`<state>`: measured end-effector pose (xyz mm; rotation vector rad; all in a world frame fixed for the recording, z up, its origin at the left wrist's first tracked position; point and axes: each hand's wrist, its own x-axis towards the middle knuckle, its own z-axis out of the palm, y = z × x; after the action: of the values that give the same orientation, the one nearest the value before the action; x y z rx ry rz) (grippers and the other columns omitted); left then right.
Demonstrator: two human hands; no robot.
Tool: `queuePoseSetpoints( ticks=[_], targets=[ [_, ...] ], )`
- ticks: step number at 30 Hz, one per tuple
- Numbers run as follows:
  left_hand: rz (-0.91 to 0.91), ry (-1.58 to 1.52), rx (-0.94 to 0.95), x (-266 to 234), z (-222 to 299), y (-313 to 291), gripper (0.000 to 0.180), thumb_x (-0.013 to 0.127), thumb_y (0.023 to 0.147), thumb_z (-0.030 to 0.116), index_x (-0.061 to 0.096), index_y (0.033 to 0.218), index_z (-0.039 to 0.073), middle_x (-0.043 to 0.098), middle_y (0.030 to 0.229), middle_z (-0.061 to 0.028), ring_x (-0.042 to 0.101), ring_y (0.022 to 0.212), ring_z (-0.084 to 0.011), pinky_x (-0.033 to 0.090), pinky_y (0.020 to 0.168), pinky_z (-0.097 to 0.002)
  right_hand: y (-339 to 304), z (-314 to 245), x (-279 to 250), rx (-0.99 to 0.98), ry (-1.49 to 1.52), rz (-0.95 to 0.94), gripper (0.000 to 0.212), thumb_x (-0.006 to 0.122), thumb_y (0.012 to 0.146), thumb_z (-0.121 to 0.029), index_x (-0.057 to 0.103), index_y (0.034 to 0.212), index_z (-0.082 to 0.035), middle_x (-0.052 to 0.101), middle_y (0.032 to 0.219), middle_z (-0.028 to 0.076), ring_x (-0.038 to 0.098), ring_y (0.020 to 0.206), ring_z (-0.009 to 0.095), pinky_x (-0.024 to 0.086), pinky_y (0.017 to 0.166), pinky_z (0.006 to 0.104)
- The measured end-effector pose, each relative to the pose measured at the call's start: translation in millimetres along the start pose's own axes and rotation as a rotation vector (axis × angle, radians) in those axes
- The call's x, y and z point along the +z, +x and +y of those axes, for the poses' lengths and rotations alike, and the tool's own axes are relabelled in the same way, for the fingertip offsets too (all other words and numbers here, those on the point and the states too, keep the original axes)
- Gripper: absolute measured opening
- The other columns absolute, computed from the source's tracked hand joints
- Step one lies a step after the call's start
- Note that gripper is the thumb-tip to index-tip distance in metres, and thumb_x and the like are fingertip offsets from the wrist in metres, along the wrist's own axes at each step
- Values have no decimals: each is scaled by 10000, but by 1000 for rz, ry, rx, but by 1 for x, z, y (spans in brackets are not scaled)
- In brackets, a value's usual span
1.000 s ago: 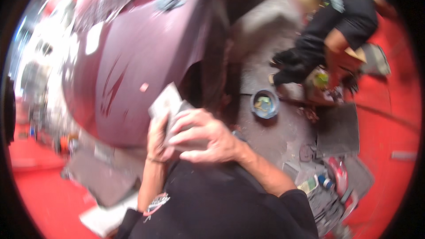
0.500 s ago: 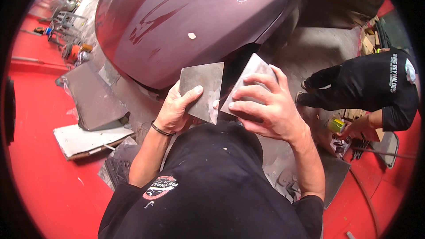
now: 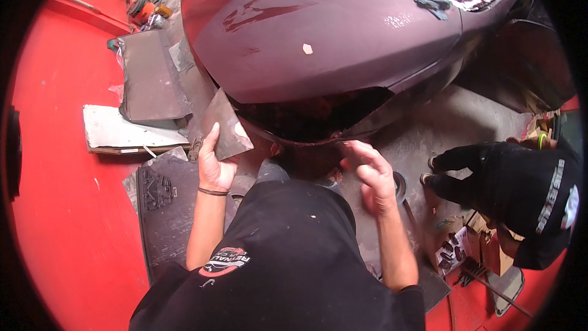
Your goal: The person uses sandpaper to smooth the surface of a maroon car's front bumper and hood. They switch between different pieces of sandpaper and occasionally inspect the surface. Another person is seen in the background working on the vehicle.
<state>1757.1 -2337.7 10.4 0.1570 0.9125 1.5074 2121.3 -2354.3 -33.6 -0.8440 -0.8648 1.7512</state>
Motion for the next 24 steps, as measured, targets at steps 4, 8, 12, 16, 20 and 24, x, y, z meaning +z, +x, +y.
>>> queuePoseSetpoints(
  ticks=[4,8,12,16,20,24],
  targets=[
    [92,-149,-37,-29,14,27,430,663,1060,224,581,1433,27,713,1308,-122,715,1188,-284,603,1026,-497,1,21,46,42,708,200,752,764,994,-424,465,1608,-107,517,1590,127,493,1497,377,425,1176,730],
    [-14,-163,-98,-46,17,88,432,634,1062,218,572,1434,7,712,1300,-134,711,1181,-277,595,1022,-485,35,14,69,97,178,404,546,668,1068,-211,513,1581,-110,587,1511,79,548,1439,279,528,1133,562],
    [-125,-136,-205,-61,7,169,373,669,1039,174,616,1374,19,723,1267,-98,719,1163,-250,581,1047,-430,97,-6,89,-256,-1006,328,550,557,1049,-4,555,1578,-153,637,1472,67,594,1346,269,455,1143,426],
    [-91,-101,-288,-59,-3,224,304,734,982,207,682,1237,50,752,1125,-66,738,1048,-210,591,966,-378,146,-30,119,-365,-1965,304,645,604,892,11,632,1495,-218,620,1466,31,522,1417,306,284,1207,666],
    [-109,-12,-302,-71,-15,247,326,705,986,243,674,1229,28,771,1086,-98,764,1005,-243,617,939,-409,196,-35,117,-432,-2289,183,567,621,941,-80,663,1452,-323,621,1457,-57,502,1451,280,147,1243,740],
    [-100,-9,-270,-71,-22,246,313,696,983,245,684,1200,19,773,1066,-110,772,960,-244,628,898,-405,230,-34,100,-455,-2371,64,530,620,968,-116,669,1443,-346,618,1459,-76,486,1470,272,99,1259,737]
  ],
)
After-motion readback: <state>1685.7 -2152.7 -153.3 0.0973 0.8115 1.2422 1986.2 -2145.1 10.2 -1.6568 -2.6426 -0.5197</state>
